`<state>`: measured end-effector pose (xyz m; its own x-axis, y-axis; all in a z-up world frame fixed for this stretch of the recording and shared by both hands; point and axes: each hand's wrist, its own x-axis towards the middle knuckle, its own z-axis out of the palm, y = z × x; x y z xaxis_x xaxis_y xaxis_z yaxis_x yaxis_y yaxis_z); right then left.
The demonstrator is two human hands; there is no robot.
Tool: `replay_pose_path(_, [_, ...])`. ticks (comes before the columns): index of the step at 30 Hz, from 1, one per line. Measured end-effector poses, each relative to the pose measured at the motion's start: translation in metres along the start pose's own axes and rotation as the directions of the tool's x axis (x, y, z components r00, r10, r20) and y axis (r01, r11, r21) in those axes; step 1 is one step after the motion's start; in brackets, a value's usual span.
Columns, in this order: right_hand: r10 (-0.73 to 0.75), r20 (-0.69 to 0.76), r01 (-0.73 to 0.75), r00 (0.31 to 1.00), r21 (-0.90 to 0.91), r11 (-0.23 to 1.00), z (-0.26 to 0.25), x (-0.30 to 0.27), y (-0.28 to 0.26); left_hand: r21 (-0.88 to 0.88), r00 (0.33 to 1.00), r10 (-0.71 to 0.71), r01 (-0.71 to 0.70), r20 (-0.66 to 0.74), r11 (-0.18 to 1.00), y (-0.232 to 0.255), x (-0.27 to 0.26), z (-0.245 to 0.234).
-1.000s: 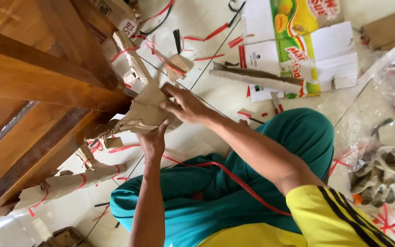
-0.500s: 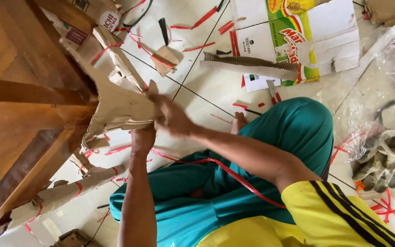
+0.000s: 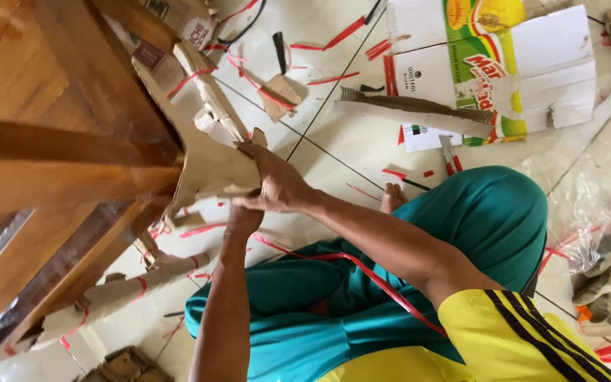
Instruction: Wrapping wooden chair legs with cardboard and securing them with red plastic string for protection.
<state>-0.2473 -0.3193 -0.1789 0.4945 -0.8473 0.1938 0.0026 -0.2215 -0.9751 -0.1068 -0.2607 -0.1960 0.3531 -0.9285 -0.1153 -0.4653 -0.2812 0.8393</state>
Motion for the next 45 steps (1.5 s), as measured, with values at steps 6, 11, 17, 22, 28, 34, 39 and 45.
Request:
replay_pose_path(6, [0.11,-0.052,-0.112,0.993,-0.053,0.992,0.016,0.002,-0.006,-0.131,0.991,0.034,-0.051,-0.128,0.99,-0.007,-0.024,-0.018])
replay_pose_path(11, [-0.011,-0.131,-0.001,0.991,-0.09,0.996,0.019,0.001,-0.011,-0.228,0.981,0.099,-0.137,-0.169,0.964,-0.01,-0.028,-0.022])
replay_pose_path(17, [-0.096,-0.224,0.077,0.97,-0.09,0.993,0.038,-0.001,-0.003,-0.484,0.904,-0.021,-0.209,-0.427,0.85,-0.052,-0.024,-0.016])
replay_pose_path(22, [0.199,-0.058,-0.195,0.978,0.062,0.979,0.026,-0.003,-0.014,-0.163,0.941,-0.005,-0.054,-0.338,0.985,0.019,-0.062,0.016])
replay_pose_path(28, [-0.167,-0.056,0.173,0.984,0.13,0.976,0.021,-0.007,0.007,0.054,0.875,-0.311,0.354,-0.371,0.934,0.068,-0.019,0.019])
replay_pose_path(34, [-0.053,-0.019,0.054,0.998,0.056,0.997,0.019,-0.002,0.046,-0.044,0.939,-0.213,0.209,-0.271,0.977,0.084,-0.033,0.003])
replay_pose_path(39, [0.018,0.006,-0.019,1.0,0.027,0.999,0.006,-0.003,0.036,-0.205,0.89,-0.193,0.115,-0.413,0.972,0.041,-0.02,0.022])
replay_pose_path(45, [-0.004,-0.006,0.004,1.0,0.045,0.999,-0.004,-0.01,0.02,-0.355,0.881,-0.026,-0.163,-0.472,0.92,0.081,-0.009,0.029])
